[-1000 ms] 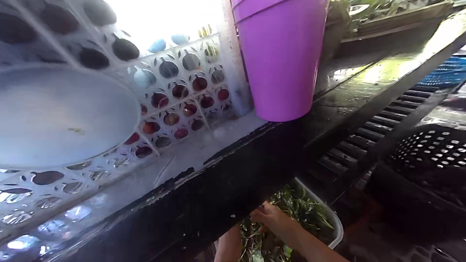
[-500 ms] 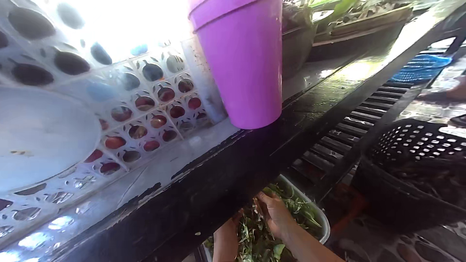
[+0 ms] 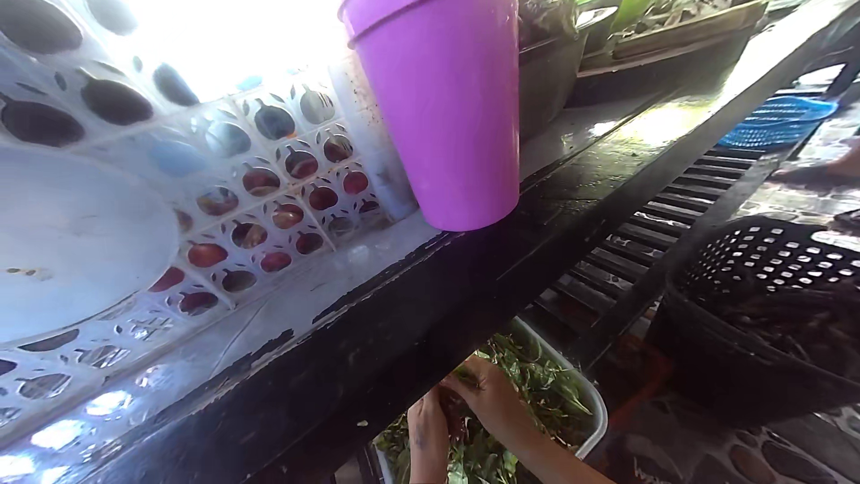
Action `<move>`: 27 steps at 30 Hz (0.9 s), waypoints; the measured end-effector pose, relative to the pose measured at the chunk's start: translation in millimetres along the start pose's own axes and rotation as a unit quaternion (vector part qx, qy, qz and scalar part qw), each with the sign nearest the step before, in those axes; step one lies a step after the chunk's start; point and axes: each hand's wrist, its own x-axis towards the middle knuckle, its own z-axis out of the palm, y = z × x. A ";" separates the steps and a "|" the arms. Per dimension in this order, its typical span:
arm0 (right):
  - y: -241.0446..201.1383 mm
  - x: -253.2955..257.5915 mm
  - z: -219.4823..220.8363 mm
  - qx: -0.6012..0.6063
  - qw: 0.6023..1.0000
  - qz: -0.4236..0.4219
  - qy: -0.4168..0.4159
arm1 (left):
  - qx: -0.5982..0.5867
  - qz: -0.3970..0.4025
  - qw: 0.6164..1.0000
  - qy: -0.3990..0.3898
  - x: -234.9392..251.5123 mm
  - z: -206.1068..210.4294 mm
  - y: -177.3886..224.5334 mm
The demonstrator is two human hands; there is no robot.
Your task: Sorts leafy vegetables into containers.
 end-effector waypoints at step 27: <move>-22.6 -13.6 -17.2 -0.379 0.905 -0.120 -0.154 | 0.389 0.050 0.920 0.011 -9.8 -6.3 4.6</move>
